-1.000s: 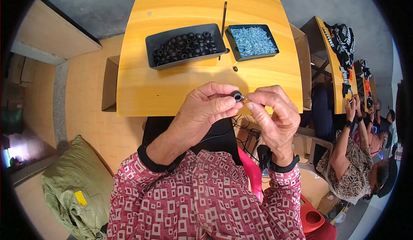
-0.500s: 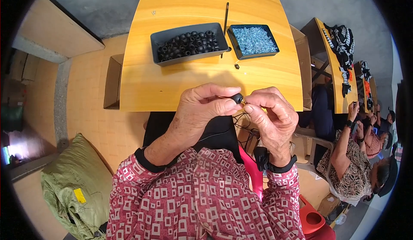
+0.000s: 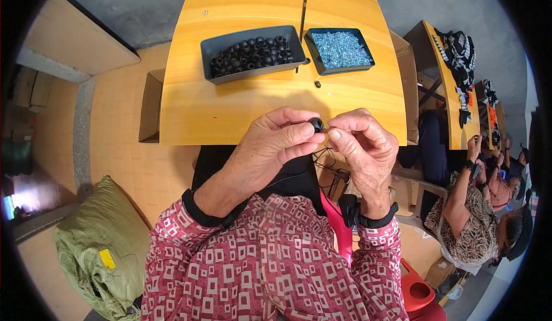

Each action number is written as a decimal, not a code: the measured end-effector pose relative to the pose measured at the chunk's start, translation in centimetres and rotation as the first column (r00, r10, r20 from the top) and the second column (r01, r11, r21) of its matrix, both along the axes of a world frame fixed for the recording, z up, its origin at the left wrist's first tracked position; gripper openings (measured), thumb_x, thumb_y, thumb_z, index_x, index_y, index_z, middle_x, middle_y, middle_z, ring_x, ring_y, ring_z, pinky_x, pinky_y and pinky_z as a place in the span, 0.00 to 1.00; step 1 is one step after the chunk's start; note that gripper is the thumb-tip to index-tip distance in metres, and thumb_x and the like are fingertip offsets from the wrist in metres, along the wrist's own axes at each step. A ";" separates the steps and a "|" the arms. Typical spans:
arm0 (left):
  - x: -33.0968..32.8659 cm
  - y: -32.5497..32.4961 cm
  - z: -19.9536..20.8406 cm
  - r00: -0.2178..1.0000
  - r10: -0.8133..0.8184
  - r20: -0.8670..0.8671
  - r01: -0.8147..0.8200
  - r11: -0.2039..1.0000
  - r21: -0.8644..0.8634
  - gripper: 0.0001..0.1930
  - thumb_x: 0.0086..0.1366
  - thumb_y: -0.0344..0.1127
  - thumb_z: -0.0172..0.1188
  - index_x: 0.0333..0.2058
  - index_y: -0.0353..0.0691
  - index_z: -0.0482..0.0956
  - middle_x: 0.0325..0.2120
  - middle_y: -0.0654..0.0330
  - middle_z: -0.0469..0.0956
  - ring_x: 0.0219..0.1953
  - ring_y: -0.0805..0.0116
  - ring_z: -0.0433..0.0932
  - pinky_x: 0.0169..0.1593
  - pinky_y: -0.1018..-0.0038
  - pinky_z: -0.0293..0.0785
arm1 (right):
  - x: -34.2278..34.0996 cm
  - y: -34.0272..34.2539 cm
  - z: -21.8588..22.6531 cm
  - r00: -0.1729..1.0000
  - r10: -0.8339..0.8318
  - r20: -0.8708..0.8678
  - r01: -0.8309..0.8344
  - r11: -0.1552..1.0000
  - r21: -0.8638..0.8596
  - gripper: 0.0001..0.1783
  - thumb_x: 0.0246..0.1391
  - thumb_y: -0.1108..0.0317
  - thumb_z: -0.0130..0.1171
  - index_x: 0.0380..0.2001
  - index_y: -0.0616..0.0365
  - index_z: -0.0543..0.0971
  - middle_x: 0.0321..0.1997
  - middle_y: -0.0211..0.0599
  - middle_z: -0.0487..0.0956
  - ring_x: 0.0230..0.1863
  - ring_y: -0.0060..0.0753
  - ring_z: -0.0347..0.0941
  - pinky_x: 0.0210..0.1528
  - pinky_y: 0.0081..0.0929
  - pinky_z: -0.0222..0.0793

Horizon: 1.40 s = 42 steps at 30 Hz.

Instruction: The person assembles small components by picking up black plastic parts and small fasteners from trays on the table and inserting the fasteners into the black parts by hand.

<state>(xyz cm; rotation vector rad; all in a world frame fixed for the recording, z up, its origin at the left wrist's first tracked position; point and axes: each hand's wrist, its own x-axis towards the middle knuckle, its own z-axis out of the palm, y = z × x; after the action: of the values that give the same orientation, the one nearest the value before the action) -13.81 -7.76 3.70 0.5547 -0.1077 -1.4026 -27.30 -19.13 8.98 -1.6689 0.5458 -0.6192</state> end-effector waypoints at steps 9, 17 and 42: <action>0.0 0.2 0.2 0.991 -0.006 0.136 -0.005 0.997 0.078 0.15 0.63 0.33 0.60 0.47 0.35 0.76 0.38 0.60 0.79 0.39 0.73 0.80 0.45 0.79 0.78 | 0.1 -0.1 -0.7 1.000 0.019 -0.024 -0.019 1.000 -0.001 0.04 0.50 0.80 0.62 0.31 0.64 0.79 0.27 0.27 0.73 0.29 0.16 0.66 0.32 0.15 0.62; 0.0 0.1 -0.2 0.980 0.049 0.194 -0.056 0.998 0.031 0.14 0.63 0.31 0.59 0.47 0.36 0.77 0.38 0.60 0.79 0.39 0.73 0.80 0.45 0.78 0.78 | 0.2 0.2 -0.8 1.000 0.017 -0.021 -0.017 1.000 0.020 0.04 0.50 0.80 0.62 0.31 0.64 0.79 0.27 0.28 0.73 0.28 0.16 0.65 0.31 0.15 0.62; 0.0 0.2 -0.6 0.943 0.104 0.317 -0.119 0.992 0.031 0.12 0.59 0.26 0.63 0.42 0.35 0.78 0.35 0.59 0.79 0.37 0.73 0.79 0.44 0.80 0.77 | 0.3 0.7 -1.9 0.999 -0.027 0.038 0.037 0.954 -0.296 0.07 0.48 0.81 0.63 0.33 0.66 0.79 0.30 0.37 0.77 0.30 0.27 0.74 0.31 0.20 0.69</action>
<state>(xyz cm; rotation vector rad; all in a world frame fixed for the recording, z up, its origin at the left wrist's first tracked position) -13.86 -7.54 3.08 0.8127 -0.2937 -1.2004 -27.03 -18.48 7.10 -1.9312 0.4730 -0.7814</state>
